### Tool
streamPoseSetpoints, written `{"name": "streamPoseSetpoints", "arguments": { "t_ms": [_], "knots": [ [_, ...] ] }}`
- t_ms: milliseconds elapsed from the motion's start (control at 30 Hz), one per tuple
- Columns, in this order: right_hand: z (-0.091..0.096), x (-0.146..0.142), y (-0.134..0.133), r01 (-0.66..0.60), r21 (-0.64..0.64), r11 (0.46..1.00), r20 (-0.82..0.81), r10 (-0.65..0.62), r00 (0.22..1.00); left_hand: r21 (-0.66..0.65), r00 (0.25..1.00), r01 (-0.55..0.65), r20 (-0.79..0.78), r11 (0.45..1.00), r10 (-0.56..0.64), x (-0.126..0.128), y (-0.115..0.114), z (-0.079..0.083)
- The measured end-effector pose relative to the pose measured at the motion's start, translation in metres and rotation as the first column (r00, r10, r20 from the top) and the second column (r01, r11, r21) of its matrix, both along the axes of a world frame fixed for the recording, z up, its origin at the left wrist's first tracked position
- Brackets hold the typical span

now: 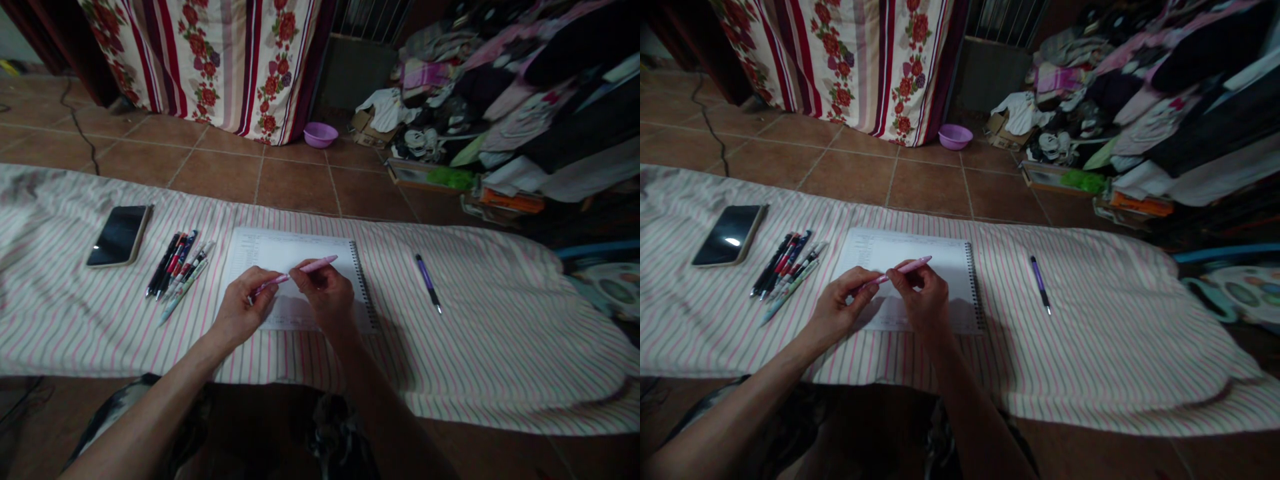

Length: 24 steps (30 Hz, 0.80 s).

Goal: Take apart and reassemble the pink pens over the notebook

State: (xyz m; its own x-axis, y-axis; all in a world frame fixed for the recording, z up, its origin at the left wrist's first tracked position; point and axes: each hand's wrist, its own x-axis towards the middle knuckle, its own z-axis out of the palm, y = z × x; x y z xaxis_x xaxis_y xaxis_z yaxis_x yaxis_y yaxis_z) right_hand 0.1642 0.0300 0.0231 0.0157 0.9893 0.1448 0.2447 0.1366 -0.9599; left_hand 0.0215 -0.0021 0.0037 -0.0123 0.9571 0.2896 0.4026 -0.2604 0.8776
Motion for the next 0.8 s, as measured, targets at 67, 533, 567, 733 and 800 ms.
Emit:
{"name": "streamPoseSetpoints", "arguments": {
  "t_ms": [67, 533, 567, 733, 800],
  "knots": [
    [-0.001, -0.001, 0.0, 0.0, 0.0, 1.0, 0.015, 0.0, 1.0, -0.001, 1.0, 0.01, -0.007, 1.0, -0.01, 0.0, 0.0, 0.0],
    [-0.011, -0.001, 0.007, -0.069, -0.026, 0.997, -0.105, 0.066, 0.992, -0.008, 1.0, 0.01, -0.019, 1.0, -0.01, -0.001, 0.0, -0.001],
    [-0.011, -0.001, 0.007, -0.073, -0.035, 0.997, -0.123, 0.068, 0.99, -0.008, 1.0, 0.006, -0.004, 1.0, -0.006, -0.001, 0.0, -0.001],
    [-0.01, -0.002, 0.005, -0.076, -0.089, 0.993, -0.199, 0.057, 0.978, -0.082, 0.995, -0.04, 0.083, 0.996, 0.046, 0.002, 0.0, -0.001],
    [-0.011, -0.002, 0.005, -0.084, -0.113, 0.99, -0.224, 0.057, 0.973, -0.131, 0.99, -0.057, 0.122, 0.99, 0.073, 0.003, 0.0, 0.0]
  ]
}}
